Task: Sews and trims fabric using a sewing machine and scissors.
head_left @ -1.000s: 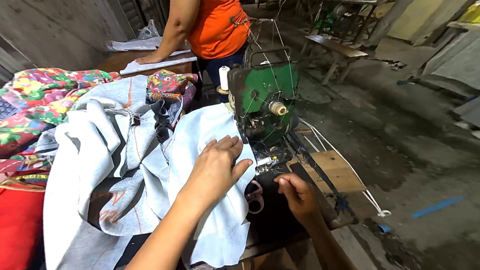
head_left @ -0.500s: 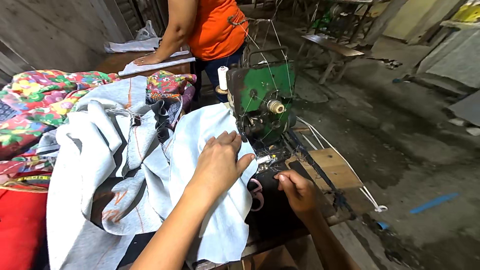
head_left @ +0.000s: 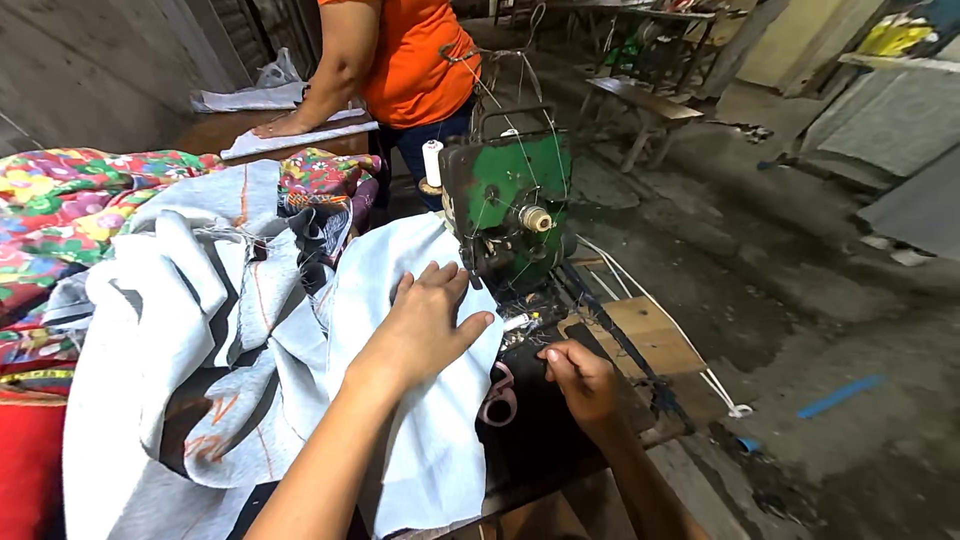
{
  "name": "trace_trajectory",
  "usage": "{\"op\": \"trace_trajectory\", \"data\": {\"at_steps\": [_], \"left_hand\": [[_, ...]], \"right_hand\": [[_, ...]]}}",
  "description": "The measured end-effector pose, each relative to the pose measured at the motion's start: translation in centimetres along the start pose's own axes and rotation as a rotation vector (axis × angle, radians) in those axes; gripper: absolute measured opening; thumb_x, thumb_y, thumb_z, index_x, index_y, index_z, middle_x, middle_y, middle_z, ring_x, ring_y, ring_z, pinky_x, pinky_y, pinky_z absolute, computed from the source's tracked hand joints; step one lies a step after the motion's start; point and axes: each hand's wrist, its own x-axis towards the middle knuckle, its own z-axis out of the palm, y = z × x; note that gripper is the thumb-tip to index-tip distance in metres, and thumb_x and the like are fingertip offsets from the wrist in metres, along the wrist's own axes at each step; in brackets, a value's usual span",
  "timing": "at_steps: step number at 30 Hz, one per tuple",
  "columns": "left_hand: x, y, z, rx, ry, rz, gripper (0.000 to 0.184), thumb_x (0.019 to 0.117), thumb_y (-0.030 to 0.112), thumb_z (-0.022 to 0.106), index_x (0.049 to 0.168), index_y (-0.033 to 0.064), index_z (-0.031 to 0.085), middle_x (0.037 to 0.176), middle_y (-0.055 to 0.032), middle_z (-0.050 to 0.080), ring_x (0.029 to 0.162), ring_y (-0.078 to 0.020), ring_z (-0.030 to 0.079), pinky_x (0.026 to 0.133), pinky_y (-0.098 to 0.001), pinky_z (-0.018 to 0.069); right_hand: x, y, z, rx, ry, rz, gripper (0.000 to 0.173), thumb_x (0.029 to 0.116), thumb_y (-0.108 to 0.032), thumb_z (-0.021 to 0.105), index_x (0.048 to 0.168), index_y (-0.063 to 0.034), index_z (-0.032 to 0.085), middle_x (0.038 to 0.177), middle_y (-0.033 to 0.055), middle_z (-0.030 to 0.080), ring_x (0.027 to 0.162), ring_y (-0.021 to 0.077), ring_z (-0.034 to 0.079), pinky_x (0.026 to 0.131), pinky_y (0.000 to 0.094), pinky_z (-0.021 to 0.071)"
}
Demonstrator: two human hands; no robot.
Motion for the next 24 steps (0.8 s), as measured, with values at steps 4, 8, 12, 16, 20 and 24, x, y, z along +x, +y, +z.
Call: {"op": "trace_trajectory", "data": {"at_steps": [4,8,12,16,20,24], "left_hand": [[-0.3,-1.4,-0.9,-0.018,-0.098,0.044,0.077,0.0957,0.058,0.063,0.152,0.0071,0.051,0.161,-0.0158,0.043,0.155,-0.0346,0.028,0.125,-0.0620,0.0126],[-0.3,-1.7,-0.6,-0.024,-0.103,0.040,0.083,0.0938,0.062,0.062,0.154,0.0075,0.048,0.163,-0.0140,0.040,0.157,-0.0331,0.025,0.126,-0.0603,0.0101],[-0.1,-1.7,-0.9,0.015,-0.134,0.023,0.090,0.0916,0.067,0.062,0.157,0.0075,0.043,0.165,-0.0138,0.036,0.158,-0.0325,0.022,0.126,-0.0598,0.0095],[-0.1,-1.5,-0.8,0.045,-0.154,0.004,0.097,0.0901,0.069,0.062,0.159,0.0061,0.037,0.167,-0.0152,0.031,0.158,-0.0333,0.018,0.126,-0.0599,0.0083],[0.0,-1.5,-1.0,0.048,-0.167,-0.014,0.099,0.0899,0.070,0.061,0.160,0.0062,0.035,0.168,-0.0143,0.030,0.159,-0.0322,0.017,0.127,-0.0584,0.0074],[0.1,-1.4,-0.8,0.044,-0.153,-0.026,0.099,0.0902,0.072,0.060,0.160,0.0062,0.036,0.168,-0.0143,0.030,0.159,-0.0320,0.018,0.127,-0.0574,0.0082]], "right_hand": [[0.1,-0.1,0.2,-0.009,0.006,0.007,0.027,0.0986,-0.012,0.050,0.090,0.0042,0.070,0.067,-0.0018,0.059,0.059,-0.0080,0.050,0.059,0.0072,0.0419],[0.1,-0.3,-0.2,-0.007,-0.011,0.043,0.027,0.0988,-0.012,0.049,0.091,0.0044,0.070,0.066,-0.0032,0.059,0.058,-0.0092,0.049,0.057,0.0068,0.0408],[0.2,-0.2,-0.2,0.020,-0.010,0.050,0.027,0.0995,-0.012,0.049,0.091,0.0035,0.069,0.066,-0.0051,0.058,0.057,-0.0100,0.047,0.056,0.0065,0.0399],[0.0,-0.3,-0.2,-0.007,-0.013,0.045,0.028,0.1005,-0.013,0.049,0.092,0.0046,0.069,0.068,-0.0024,0.060,0.058,-0.0077,0.049,0.057,0.0084,0.0420],[0.1,-0.4,0.0,-0.028,0.006,0.039,0.028,0.0995,-0.012,0.049,0.091,0.0049,0.069,0.067,-0.0021,0.059,0.058,-0.0078,0.049,0.057,0.0082,0.0419],[0.1,-0.1,-0.1,0.005,-0.002,0.011,0.026,0.1000,-0.010,0.050,0.091,0.0050,0.069,0.067,-0.0032,0.059,0.058,-0.0091,0.050,0.057,0.0071,0.0422]]}}
